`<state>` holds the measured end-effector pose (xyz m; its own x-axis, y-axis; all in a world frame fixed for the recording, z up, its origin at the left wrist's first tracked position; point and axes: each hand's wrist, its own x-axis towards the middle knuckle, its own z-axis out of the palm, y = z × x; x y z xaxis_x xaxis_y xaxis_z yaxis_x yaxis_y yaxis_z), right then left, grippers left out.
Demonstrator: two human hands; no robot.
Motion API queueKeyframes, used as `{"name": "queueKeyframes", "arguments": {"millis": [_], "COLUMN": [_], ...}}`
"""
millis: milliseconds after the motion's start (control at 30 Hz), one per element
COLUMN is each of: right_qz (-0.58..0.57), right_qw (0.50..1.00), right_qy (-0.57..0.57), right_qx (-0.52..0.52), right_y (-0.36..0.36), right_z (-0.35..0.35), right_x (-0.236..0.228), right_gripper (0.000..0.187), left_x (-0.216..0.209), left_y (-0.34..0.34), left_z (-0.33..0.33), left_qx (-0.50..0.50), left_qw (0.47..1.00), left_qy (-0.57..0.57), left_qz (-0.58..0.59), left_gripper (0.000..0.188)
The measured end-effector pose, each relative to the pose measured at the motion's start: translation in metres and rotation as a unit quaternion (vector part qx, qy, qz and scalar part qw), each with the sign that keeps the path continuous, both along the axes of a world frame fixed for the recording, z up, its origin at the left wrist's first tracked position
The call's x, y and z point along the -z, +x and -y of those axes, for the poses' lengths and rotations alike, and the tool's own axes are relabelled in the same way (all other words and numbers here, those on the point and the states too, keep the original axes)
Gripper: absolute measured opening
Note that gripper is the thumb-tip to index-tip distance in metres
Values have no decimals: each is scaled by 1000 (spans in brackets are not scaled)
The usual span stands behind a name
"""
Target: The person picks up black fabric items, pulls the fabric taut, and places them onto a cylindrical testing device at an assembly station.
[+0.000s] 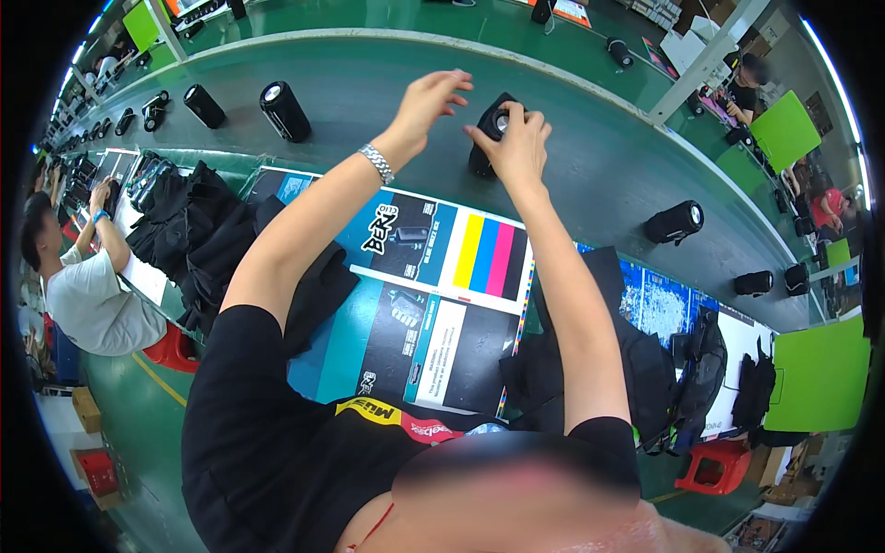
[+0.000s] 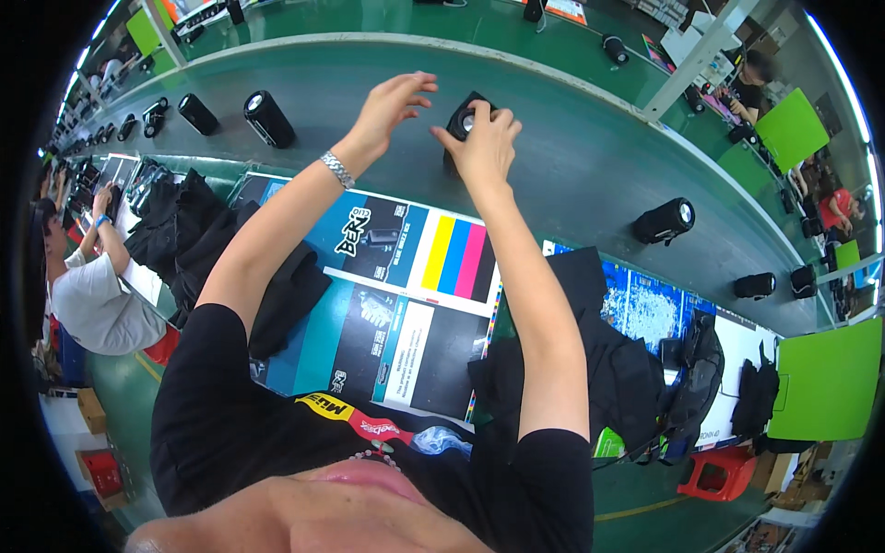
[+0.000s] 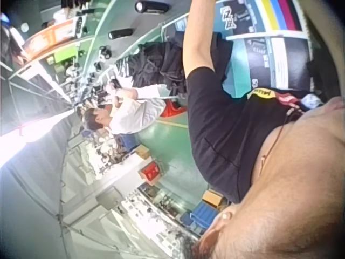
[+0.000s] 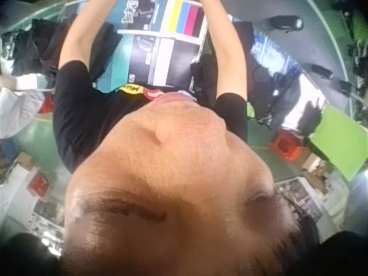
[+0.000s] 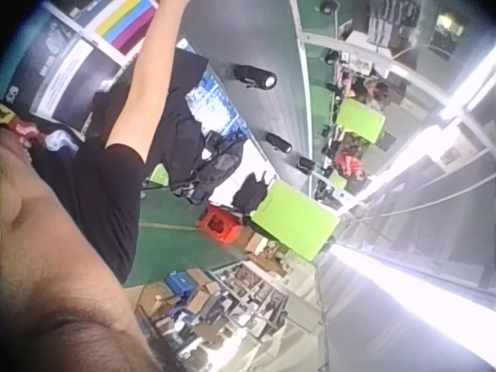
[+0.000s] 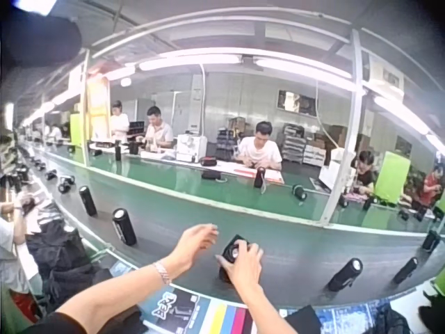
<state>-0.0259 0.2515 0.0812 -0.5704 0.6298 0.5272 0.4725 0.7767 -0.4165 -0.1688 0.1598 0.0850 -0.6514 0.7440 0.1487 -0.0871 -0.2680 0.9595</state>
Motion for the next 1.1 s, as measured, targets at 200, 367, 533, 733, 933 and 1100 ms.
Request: {"name": "queueKeyframes", "arguments": {"millis": [200, 367, 533, 733, 933, 1100], "right_qz": [-26, -67, -212, -230, -208, -234], "right_qw": [994, 996, 918, 866, 890, 879], "right_qy": [-90, -36, -317, -426, -396, -403], "right_qx": [-48, -56, -112, -123, -90, -101], "right_y": [10, 18, 15, 24, 29, 40], "right_z": [-24, -31, -48, -46, -61, -62], "right_x": [10, 19, 33, 27, 38, 35], "right_gripper": [64, 66, 89, 107, 106, 105], "left_x": [-3, 4, -3, 2, 11, 15], "left_y": [13, 7, -11, -18, 2, 3], "left_z": [-35, -64, -85, -102, -116, -116], "left_qx": [81, 152, 220, 273, 44, 209], "left_qw": [989, 972, 926, 885, 887, 916], "left_qy": [-53, -99, -265, -339, -104, -115], "left_qz": [-113, -146, -157, -166, -449, -322], "left_gripper": [31, 31, 38, 38, 33, 29]}}
